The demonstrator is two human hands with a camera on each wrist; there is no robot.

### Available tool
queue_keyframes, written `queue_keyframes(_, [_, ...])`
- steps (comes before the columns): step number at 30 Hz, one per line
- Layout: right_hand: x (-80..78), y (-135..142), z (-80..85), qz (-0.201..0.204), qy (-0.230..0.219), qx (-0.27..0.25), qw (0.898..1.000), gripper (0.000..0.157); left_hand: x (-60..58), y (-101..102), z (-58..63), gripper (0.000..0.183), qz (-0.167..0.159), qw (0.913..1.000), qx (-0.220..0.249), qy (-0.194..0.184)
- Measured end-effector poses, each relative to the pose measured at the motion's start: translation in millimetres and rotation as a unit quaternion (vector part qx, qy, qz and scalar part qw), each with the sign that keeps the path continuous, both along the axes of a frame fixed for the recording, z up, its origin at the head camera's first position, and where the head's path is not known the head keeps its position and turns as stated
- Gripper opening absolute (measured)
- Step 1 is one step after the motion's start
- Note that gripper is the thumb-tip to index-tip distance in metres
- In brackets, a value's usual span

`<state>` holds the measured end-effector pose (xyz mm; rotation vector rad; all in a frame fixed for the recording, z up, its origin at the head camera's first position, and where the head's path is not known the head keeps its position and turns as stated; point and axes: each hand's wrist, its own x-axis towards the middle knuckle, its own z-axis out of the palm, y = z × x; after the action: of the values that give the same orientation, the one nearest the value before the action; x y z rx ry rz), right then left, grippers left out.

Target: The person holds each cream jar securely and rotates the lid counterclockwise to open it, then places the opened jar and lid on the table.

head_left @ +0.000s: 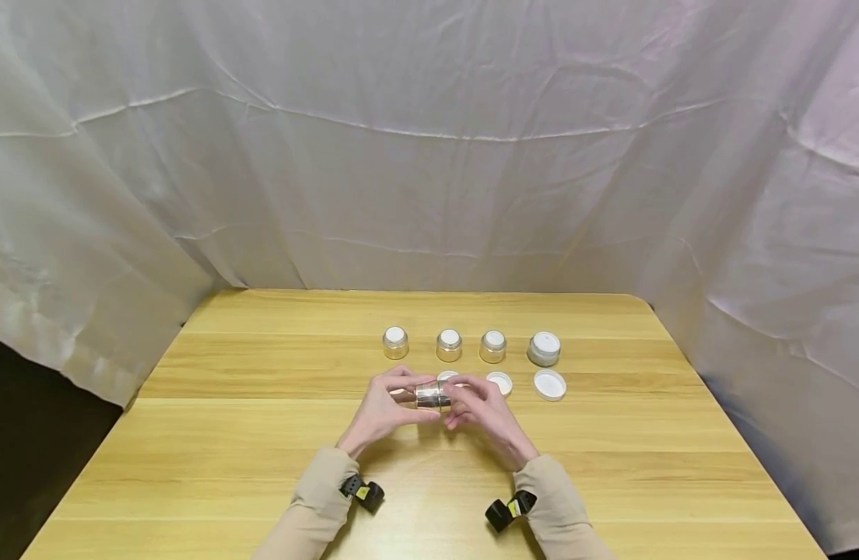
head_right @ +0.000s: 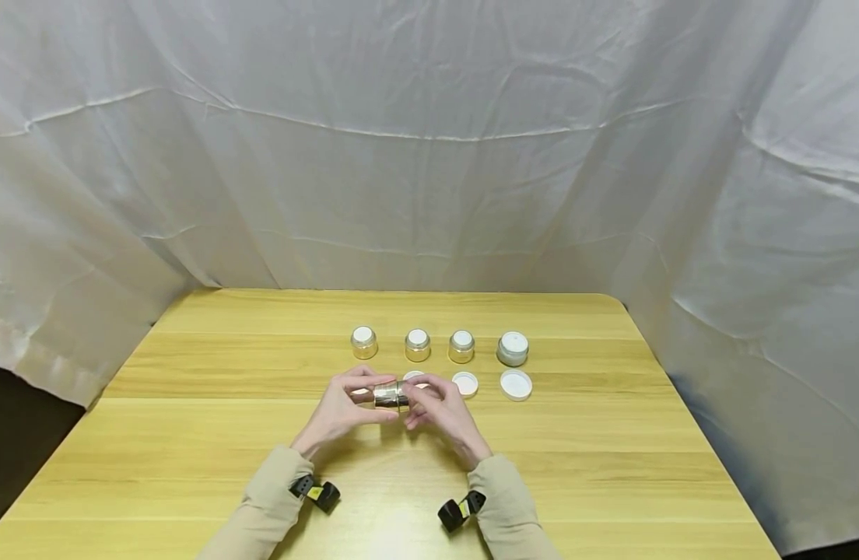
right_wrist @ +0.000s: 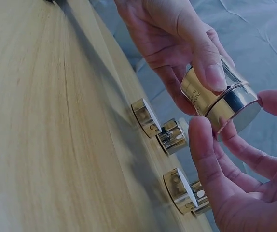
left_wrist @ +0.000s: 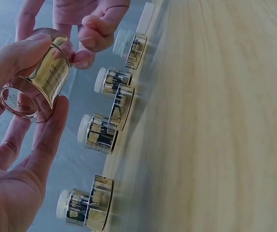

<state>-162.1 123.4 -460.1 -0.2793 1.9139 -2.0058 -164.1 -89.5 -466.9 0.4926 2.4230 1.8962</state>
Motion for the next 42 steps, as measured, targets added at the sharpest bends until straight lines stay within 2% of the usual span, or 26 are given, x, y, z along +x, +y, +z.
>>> queue_keyframes(10, [0.3,3.2,0.6,0.027,0.022,-0.005,0.999,0.051,0.4,0.8,-0.8,0.056,0.001,1.0000,-0.004,0.002])
queue_keyframes(18, [-1.8,0.2,0.3,0.009,0.010,0.033,0.999,0.053,-0.5,1.0,-2.5,0.056,-0.002,0.9999,-0.007,0.013])
queue_keyframes(25, [-2.6,0.0,-1.9,0.014,0.021,0.020,0.999,0.046,-0.3,0.4,-2.6,0.056,-0.004,0.9999,-0.008,0.012])
queue_keyframes(35, [-0.6,1.7,1.3,0.030,0.033,-0.001,0.999,0.046,-0.9,0.7,-2.6,0.057,-0.010,0.9999,0.000,0.009])
queue_keyframes(42, [-0.9,0.6,-0.6,0.027,0.022,0.027,0.999,0.049,-0.2,0.5,-2.3,0.058,-0.011,0.9999,-0.003,0.011])
